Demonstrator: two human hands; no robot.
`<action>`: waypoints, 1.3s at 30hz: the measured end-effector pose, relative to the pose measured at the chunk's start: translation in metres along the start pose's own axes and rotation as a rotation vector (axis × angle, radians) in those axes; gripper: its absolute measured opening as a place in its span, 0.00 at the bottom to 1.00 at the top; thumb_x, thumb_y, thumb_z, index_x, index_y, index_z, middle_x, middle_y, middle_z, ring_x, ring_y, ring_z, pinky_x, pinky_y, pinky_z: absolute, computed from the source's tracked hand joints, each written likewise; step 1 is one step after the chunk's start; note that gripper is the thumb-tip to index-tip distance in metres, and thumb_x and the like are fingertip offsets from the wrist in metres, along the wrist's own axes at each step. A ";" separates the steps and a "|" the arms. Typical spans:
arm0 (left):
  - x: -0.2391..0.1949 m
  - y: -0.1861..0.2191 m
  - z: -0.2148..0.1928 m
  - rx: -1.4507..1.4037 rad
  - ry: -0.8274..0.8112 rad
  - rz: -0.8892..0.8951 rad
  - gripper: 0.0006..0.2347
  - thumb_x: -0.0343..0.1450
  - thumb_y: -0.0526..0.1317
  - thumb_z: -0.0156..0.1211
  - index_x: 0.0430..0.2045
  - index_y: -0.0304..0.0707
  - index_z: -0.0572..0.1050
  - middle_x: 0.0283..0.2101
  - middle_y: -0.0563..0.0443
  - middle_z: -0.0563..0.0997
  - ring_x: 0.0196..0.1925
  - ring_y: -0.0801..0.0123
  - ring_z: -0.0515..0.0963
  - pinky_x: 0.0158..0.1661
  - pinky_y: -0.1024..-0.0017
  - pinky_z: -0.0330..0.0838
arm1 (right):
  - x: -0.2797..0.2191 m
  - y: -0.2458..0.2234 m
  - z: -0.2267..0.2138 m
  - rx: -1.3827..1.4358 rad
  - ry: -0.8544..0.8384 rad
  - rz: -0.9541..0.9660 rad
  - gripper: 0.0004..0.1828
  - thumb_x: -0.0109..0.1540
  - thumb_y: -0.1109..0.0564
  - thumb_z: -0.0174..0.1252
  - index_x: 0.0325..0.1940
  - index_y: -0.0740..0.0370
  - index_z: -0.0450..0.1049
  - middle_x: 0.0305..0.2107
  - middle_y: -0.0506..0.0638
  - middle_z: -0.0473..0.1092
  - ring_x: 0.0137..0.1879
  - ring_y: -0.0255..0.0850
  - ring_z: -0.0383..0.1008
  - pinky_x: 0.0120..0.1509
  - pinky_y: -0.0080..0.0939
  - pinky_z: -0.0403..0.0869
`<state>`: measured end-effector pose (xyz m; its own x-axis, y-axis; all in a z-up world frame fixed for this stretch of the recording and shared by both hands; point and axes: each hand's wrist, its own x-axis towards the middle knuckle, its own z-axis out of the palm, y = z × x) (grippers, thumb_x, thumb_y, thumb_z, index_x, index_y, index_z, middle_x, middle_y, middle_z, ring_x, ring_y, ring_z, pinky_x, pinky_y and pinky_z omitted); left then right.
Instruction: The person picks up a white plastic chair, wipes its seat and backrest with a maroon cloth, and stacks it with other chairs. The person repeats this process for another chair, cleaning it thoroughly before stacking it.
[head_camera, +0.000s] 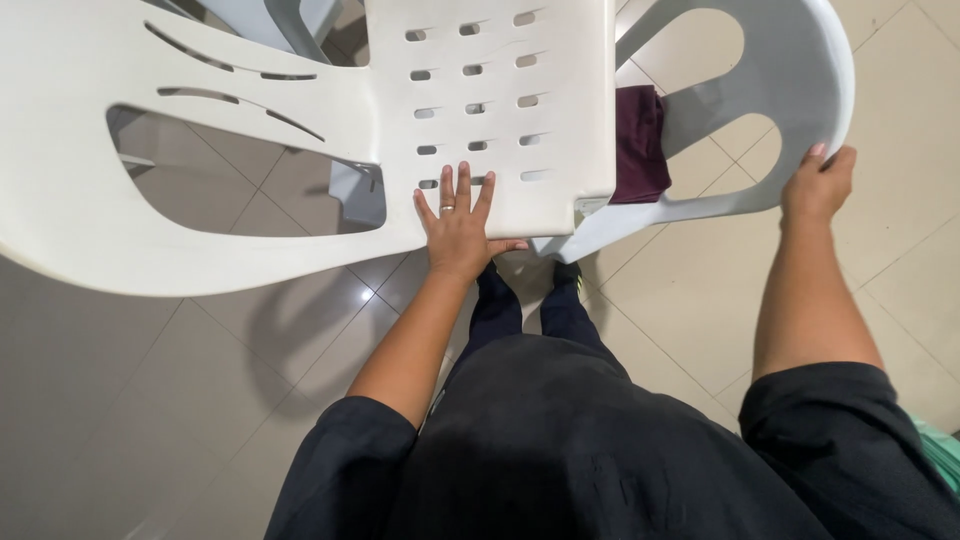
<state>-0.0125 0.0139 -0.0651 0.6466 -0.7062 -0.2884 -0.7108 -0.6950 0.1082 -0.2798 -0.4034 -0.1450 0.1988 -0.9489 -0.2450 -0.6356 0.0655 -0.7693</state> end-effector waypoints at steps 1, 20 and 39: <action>-0.001 0.000 0.001 -0.007 0.023 0.008 0.56 0.49 0.82 0.51 0.73 0.56 0.55 0.78 0.41 0.44 0.79 0.50 0.34 0.66 0.25 0.28 | -0.016 0.003 -0.001 -0.089 0.069 0.037 0.13 0.75 0.50 0.50 0.57 0.59 0.62 0.51 0.56 0.71 0.54 0.49 0.73 0.57 0.50 0.71; 0.001 -0.006 0.011 -0.025 0.099 0.076 0.54 0.53 0.79 0.55 0.72 0.47 0.60 0.77 0.36 0.51 0.79 0.47 0.44 0.67 0.27 0.34 | -0.119 -0.019 0.049 -0.185 0.329 -0.552 0.19 0.68 0.69 0.55 0.63 0.62 0.68 0.62 0.60 0.67 0.70 0.54 0.66 0.68 0.52 0.69; 0.020 0.011 0.002 -0.047 0.230 -0.062 0.44 0.61 0.80 0.44 0.66 0.56 0.66 0.74 0.49 0.60 0.78 0.58 0.53 0.67 0.29 0.44 | -0.044 0.080 0.282 -1.014 -0.787 -0.141 0.48 0.63 0.36 0.60 0.78 0.55 0.45 0.74 0.62 0.41 0.79 0.59 0.44 0.73 0.61 0.57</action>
<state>-0.0086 -0.0077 -0.0719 0.7385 -0.6704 -0.0720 -0.6576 -0.7397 0.1433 -0.1294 -0.2693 -0.3620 0.4729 -0.4696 -0.7455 -0.7838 -0.6108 -0.1124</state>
